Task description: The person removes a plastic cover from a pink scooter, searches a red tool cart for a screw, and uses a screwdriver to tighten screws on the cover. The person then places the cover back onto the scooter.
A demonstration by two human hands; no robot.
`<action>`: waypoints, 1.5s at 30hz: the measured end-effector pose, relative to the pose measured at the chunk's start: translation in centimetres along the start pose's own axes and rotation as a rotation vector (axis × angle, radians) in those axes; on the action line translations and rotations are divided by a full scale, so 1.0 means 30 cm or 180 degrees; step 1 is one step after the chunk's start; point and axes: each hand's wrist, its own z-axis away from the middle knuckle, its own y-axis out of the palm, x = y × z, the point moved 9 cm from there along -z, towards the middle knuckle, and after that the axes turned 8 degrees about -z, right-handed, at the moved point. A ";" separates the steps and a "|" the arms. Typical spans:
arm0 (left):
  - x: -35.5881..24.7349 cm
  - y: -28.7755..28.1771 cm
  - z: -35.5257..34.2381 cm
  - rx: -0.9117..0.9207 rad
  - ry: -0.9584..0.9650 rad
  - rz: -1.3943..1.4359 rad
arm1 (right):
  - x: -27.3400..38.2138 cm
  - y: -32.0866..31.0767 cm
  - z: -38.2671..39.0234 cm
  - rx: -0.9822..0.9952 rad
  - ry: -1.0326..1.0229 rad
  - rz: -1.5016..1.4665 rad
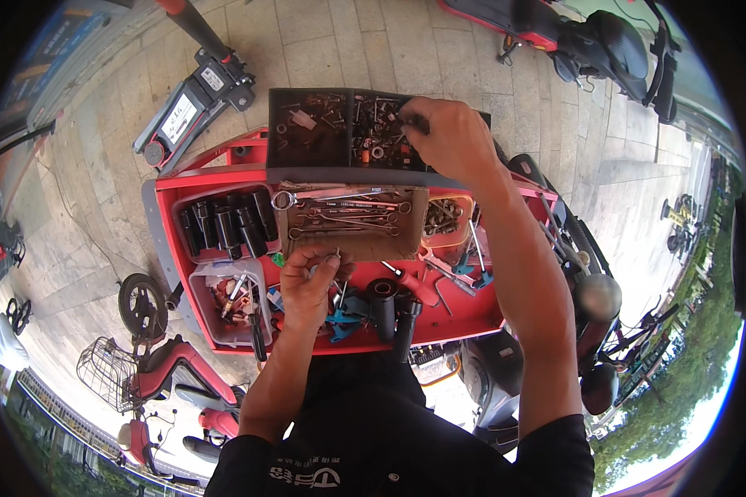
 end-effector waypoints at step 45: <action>0.003 -0.003 0.009 -0.0126 -0.0133 0.0067 | 0.017 0.080 -0.022 0.1472 -0.0438 0.1547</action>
